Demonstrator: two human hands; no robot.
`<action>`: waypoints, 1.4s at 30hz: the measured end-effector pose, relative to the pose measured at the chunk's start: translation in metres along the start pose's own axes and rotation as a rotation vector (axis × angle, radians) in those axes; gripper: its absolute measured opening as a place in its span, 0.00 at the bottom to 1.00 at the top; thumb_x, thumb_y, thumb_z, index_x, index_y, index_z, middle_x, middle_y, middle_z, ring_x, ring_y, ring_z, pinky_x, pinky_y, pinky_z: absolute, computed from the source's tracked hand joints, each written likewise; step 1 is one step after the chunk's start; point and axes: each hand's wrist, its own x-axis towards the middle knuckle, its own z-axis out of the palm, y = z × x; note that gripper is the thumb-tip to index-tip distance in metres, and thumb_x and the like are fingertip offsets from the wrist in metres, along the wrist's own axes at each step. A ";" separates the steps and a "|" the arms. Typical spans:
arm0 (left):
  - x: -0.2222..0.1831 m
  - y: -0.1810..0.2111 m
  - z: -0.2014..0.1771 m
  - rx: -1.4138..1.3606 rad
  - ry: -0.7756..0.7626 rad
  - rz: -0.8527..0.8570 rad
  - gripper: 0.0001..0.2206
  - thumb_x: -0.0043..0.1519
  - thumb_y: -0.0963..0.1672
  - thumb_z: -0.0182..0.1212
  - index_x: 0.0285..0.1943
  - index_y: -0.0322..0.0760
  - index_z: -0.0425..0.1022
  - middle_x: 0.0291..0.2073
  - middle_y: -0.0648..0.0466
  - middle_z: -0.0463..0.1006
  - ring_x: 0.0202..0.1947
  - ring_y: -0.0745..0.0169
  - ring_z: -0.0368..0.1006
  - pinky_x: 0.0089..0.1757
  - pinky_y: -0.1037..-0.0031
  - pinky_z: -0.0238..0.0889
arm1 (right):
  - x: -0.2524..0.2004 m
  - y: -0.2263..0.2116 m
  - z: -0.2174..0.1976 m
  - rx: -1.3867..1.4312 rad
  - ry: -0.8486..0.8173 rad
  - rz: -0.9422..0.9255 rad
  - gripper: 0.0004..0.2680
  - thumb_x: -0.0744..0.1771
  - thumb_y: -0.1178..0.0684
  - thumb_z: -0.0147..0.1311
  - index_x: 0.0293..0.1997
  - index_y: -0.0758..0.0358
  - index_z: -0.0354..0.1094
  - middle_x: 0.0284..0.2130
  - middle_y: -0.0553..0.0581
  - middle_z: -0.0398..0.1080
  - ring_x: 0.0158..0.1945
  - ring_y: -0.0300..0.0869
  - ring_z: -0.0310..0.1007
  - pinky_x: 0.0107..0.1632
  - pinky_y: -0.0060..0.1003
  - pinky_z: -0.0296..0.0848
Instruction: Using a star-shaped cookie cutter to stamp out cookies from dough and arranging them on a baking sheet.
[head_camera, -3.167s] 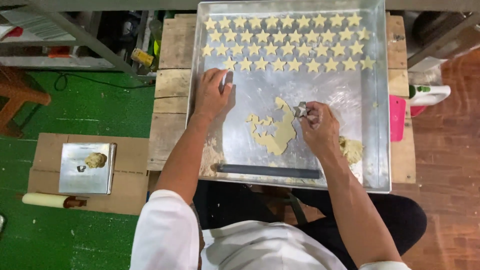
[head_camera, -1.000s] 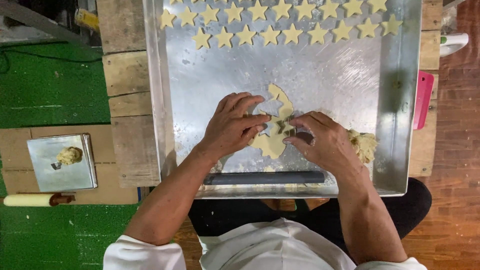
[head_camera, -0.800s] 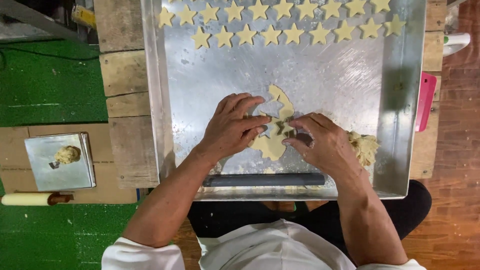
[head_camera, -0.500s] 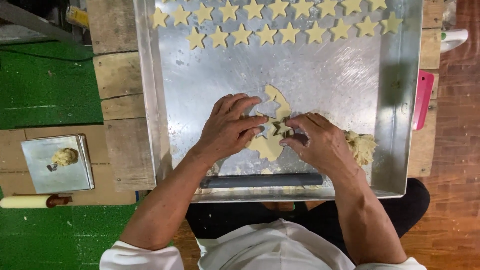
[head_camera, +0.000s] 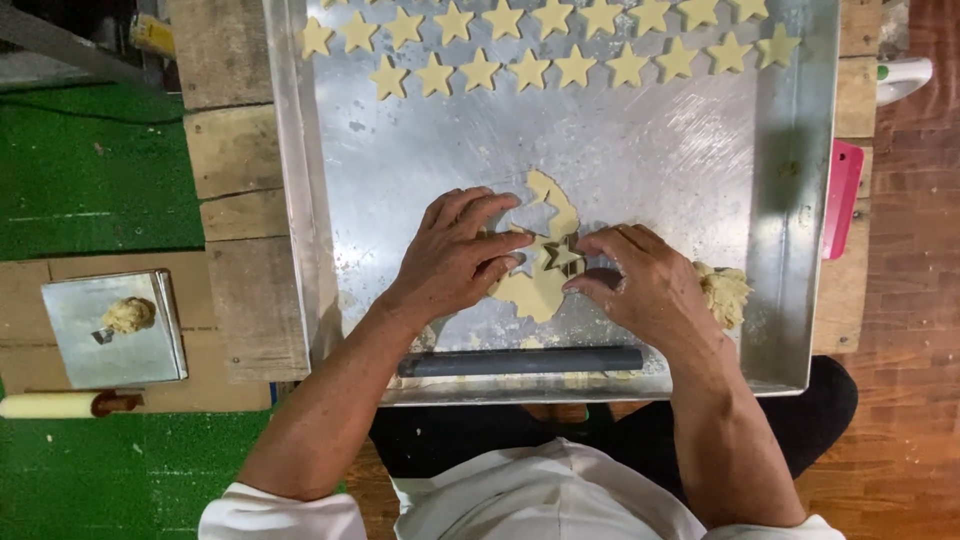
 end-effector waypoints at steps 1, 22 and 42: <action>0.000 -0.001 0.001 0.002 0.001 -0.004 0.12 0.69 0.50 0.56 0.59 0.60 0.79 0.69 0.57 0.64 0.71 0.50 0.52 0.67 0.45 0.42 | 0.000 0.000 0.001 0.003 -0.002 -0.003 0.14 0.60 0.52 0.72 0.46 0.58 0.74 0.33 0.55 0.76 0.40 0.52 0.78 0.41 0.46 0.78; -0.003 -0.003 -0.005 -0.113 0.060 0.043 0.16 0.68 0.49 0.59 0.64 0.52 0.76 0.67 0.53 0.66 0.70 0.50 0.55 0.68 0.48 0.40 | -0.008 0.004 0.004 0.069 -0.001 0.014 0.15 0.60 0.53 0.72 0.47 0.62 0.73 0.34 0.59 0.76 0.39 0.53 0.78 0.42 0.46 0.78; -0.009 0.046 0.004 -0.075 0.050 0.040 0.23 0.66 0.51 0.61 0.70 0.45 0.69 0.63 0.49 0.70 0.67 0.46 0.63 0.66 0.49 0.51 | -0.086 -0.027 -0.004 0.008 -0.094 -0.191 0.14 0.63 0.40 0.65 0.44 0.57 0.74 0.31 0.57 0.76 0.39 0.53 0.77 0.38 0.45 0.74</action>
